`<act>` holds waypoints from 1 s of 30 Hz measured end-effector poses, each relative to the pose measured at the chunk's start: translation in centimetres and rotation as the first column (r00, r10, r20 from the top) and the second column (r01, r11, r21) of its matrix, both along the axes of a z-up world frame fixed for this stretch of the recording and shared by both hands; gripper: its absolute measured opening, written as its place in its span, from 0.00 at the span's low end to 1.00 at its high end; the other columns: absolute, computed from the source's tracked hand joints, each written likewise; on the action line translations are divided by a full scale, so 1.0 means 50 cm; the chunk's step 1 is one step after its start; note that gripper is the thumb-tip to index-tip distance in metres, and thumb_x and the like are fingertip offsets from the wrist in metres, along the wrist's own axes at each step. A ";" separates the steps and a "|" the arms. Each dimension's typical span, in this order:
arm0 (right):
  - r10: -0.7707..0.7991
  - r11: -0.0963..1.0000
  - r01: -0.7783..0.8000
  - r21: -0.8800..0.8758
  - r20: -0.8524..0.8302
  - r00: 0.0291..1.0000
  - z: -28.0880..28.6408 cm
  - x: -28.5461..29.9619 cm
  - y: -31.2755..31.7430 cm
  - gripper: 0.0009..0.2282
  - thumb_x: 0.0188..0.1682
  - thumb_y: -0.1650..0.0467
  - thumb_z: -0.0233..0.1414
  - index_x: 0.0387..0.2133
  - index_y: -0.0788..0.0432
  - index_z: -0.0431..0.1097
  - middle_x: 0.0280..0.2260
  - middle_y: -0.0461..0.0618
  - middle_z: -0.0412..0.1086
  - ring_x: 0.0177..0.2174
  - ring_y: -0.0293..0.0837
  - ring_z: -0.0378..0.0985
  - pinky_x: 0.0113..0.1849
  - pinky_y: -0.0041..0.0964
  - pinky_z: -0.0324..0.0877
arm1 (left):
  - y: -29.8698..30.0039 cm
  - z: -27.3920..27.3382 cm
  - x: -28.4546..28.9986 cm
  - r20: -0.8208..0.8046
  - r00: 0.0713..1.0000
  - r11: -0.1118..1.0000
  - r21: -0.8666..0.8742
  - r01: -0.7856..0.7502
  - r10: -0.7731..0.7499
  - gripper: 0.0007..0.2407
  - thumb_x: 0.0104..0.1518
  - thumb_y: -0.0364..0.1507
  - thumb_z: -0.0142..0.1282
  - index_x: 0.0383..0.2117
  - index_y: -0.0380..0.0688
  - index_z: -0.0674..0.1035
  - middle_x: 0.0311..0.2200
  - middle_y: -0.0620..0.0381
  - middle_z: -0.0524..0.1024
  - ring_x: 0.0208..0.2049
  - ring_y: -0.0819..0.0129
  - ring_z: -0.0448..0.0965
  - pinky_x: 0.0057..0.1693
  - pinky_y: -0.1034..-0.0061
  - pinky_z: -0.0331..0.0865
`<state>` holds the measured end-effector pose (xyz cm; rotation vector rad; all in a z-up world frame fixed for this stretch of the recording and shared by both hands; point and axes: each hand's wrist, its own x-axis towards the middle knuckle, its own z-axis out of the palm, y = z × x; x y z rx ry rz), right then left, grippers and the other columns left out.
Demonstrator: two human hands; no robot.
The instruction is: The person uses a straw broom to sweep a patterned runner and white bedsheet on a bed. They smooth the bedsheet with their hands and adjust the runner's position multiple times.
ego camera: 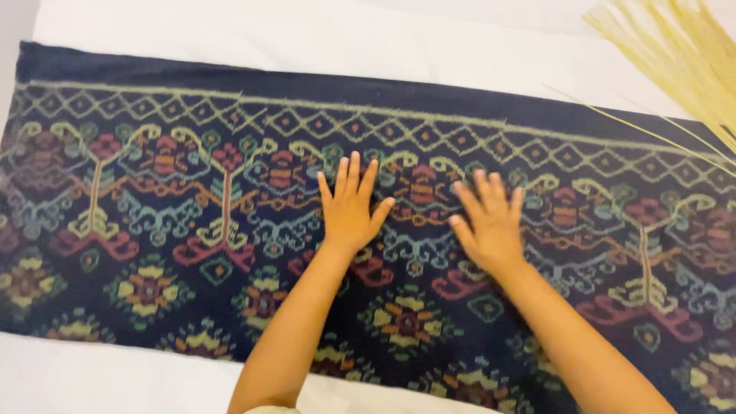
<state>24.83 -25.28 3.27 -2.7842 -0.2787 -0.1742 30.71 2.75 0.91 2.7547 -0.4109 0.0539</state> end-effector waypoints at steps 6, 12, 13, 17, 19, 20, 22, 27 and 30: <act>0.008 0.994 -0.011 -0.108 -0.029 1.000 -0.072 0.174 0.002 0.31 0.51 0.43 0.41 0.68 0.35 0.56 0.72 0.47 0.48 0.70 0.50 0.42 0.64 0.70 0.26 | -0.026 -0.047 0.048 0.027 0.999 1.000 -0.011 0.024 -0.024 0.33 0.60 0.54 0.45 0.72 0.63 0.57 0.75 0.52 0.45 0.75 0.56 0.40 0.68 0.32 0.25; -0.110 0.990 0.113 -0.080 0.048 0.993 -0.073 0.321 -0.058 0.34 0.50 0.42 0.43 0.68 0.38 0.57 0.71 0.48 0.51 0.69 0.52 0.46 0.63 0.71 0.32 | -0.018 -0.056 0.054 0.008 0.999 0.999 0.000 0.052 -0.052 0.33 0.59 0.53 0.44 0.72 0.61 0.58 0.75 0.50 0.46 0.74 0.54 0.41 0.67 0.29 0.27; -0.126 0.989 0.129 -0.076 0.048 0.991 -0.072 0.324 -0.051 0.34 0.50 0.42 0.43 0.68 0.38 0.57 0.71 0.48 0.51 0.69 0.52 0.46 0.63 0.71 0.32 | -0.015 -0.059 0.054 0.008 0.998 0.998 0.005 0.068 -0.068 0.33 0.59 0.53 0.44 0.72 0.61 0.58 0.75 0.50 0.46 0.74 0.54 0.41 0.67 0.29 0.27; -0.200 0.980 0.199 -0.022 -0.011 0.980 -0.037 0.234 -0.020 0.31 0.52 0.48 0.46 0.69 0.40 0.55 0.71 0.54 0.48 0.69 0.57 0.43 0.62 0.76 0.30 | -0.011 -0.065 0.050 0.039 0.996 0.997 0.025 0.076 -0.077 0.33 0.58 0.51 0.48 0.71 0.58 0.60 0.74 0.47 0.48 0.74 0.51 0.45 0.66 0.28 0.31; -0.181 0.983 0.181 -0.006 0.030 0.983 -0.036 0.133 -0.045 0.30 0.53 0.50 0.47 0.69 0.41 0.55 0.71 0.56 0.48 0.69 0.61 0.44 0.61 0.77 0.33 | -0.016 -0.069 0.051 0.054 0.995 0.996 0.043 0.084 -0.087 0.33 0.58 0.51 0.49 0.71 0.57 0.61 0.74 0.46 0.49 0.74 0.50 0.46 0.66 0.28 0.32; -0.108 0.992 0.110 -0.062 0.035 0.994 -0.051 0.074 -0.075 0.30 0.51 0.46 0.44 0.67 0.38 0.57 0.70 0.52 0.51 0.68 0.55 0.47 0.62 0.72 0.36 | -0.015 -0.074 0.052 0.052 0.995 0.995 0.055 0.079 -0.082 0.33 0.58 0.51 0.49 0.71 0.56 0.60 0.74 0.45 0.49 0.74 0.49 0.47 0.66 0.27 0.32; -0.053 0.991 0.057 -0.122 0.035 0.998 -0.059 -0.019 -0.179 0.31 0.49 0.42 0.41 0.66 0.34 0.59 0.69 0.48 0.54 0.68 0.49 0.50 0.63 0.67 0.38 | -0.012 -0.082 0.055 0.053 0.994 0.994 0.063 0.091 -0.095 0.33 0.57 0.50 0.49 0.71 0.56 0.60 0.74 0.45 0.49 0.73 0.47 0.47 0.66 0.26 0.32; -0.609 0.762 0.602 -0.238 0.049 0.791 -0.062 -0.272 -0.623 0.30 0.54 0.50 0.45 0.69 0.43 0.60 0.70 0.61 0.55 0.68 0.61 0.54 0.62 0.75 0.41 | -0.018 -0.081 0.049 0.061 0.996 0.991 0.122 0.058 -0.066 0.33 0.60 0.49 0.47 0.73 0.53 0.58 0.74 0.41 0.48 0.73 0.40 0.48 0.63 0.20 0.38; -0.681 0.663 0.721 -0.202 0.239 0.693 -0.045 -0.461 -0.818 0.31 0.56 0.57 0.49 0.69 0.62 0.64 0.68 0.74 0.57 0.64 0.73 0.58 0.59 0.77 0.41 | -0.059 -0.070 0.038 -0.141 0.975 0.984 -0.023 -0.174 0.169 0.34 0.61 0.47 0.43 0.72 0.43 0.55 0.74 0.38 0.43 0.73 0.40 0.38 0.64 0.26 0.28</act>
